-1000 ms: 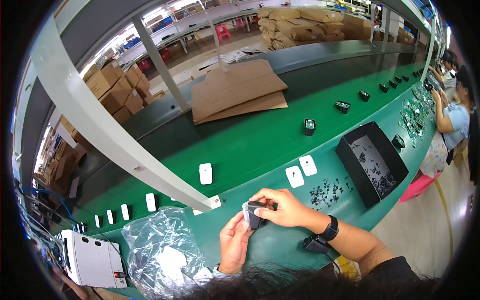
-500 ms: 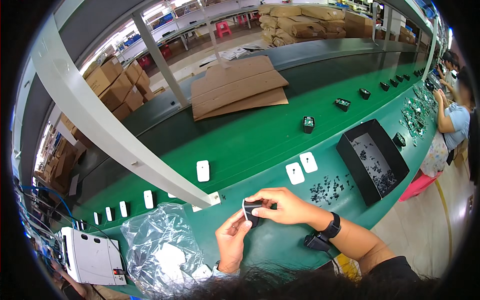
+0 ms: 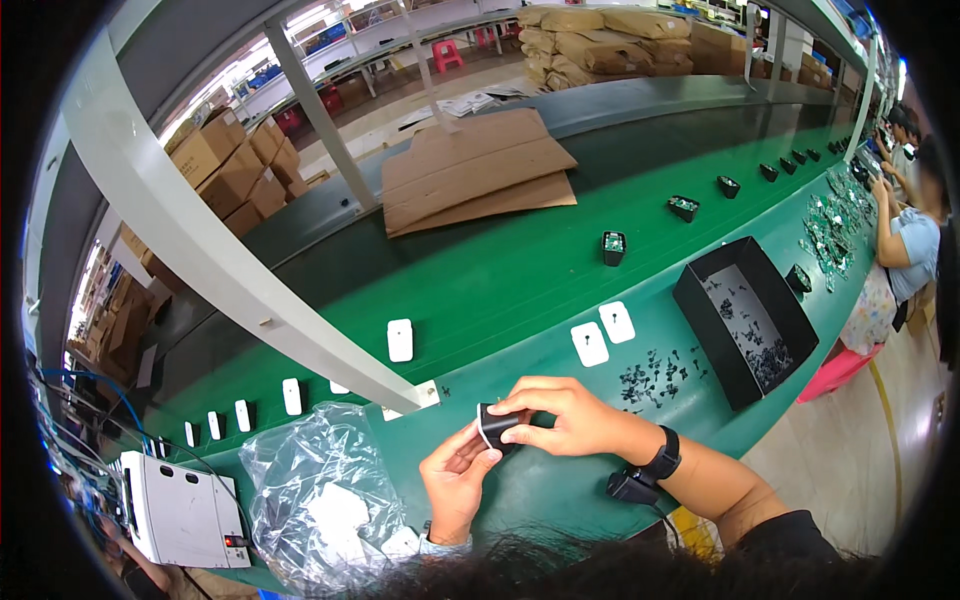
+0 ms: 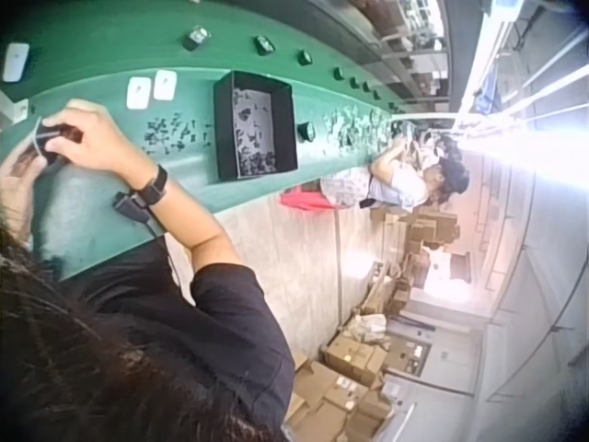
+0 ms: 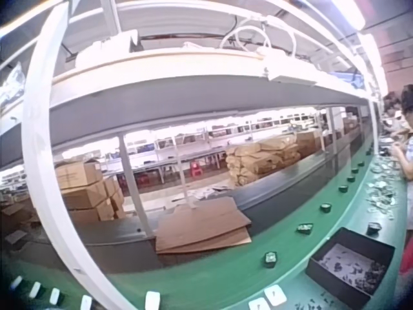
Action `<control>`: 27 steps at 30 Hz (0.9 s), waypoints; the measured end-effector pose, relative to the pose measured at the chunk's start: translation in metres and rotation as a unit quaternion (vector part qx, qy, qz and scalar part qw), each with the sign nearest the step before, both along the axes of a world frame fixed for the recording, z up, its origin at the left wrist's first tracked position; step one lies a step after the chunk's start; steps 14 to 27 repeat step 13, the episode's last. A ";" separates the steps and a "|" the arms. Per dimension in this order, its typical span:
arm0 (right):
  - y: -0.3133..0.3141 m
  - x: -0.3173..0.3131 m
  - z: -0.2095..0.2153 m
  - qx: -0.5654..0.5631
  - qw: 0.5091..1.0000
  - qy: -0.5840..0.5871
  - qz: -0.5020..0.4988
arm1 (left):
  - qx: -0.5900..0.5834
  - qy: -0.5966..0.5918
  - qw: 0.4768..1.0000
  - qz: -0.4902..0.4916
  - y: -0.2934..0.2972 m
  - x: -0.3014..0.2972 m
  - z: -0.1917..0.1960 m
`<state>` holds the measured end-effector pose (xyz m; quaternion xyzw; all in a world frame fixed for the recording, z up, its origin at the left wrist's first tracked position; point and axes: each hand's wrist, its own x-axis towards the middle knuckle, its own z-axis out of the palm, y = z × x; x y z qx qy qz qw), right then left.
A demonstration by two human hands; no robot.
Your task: The person assembles small electronic devices by hand at a factory workstation. They pick up white plastic casings and green circuit boards, insert the boards into the casings, and place the finished units on the table. The process is repeated continuously throughout the clip.
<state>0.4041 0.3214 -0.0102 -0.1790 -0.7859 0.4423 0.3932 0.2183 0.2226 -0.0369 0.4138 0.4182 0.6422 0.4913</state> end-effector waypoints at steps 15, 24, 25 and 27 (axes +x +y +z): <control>-0.001 0.003 0.002 0.050 0.999 -0.001 0.009 | 0.085 0.026 0.996 -0.027 0.000 -0.009 -0.011; -0.001 0.003 0.002 0.050 0.999 -0.001 0.009 | 0.085 0.026 0.996 -0.027 0.000 -0.009 -0.011; -0.001 0.003 0.002 0.050 0.999 -0.001 0.009 | 0.085 0.026 0.996 -0.027 0.000 -0.009 -0.011; -0.001 0.003 0.002 0.050 0.999 -0.001 0.009 | 0.085 0.026 0.996 -0.027 0.000 -0.009 -0.011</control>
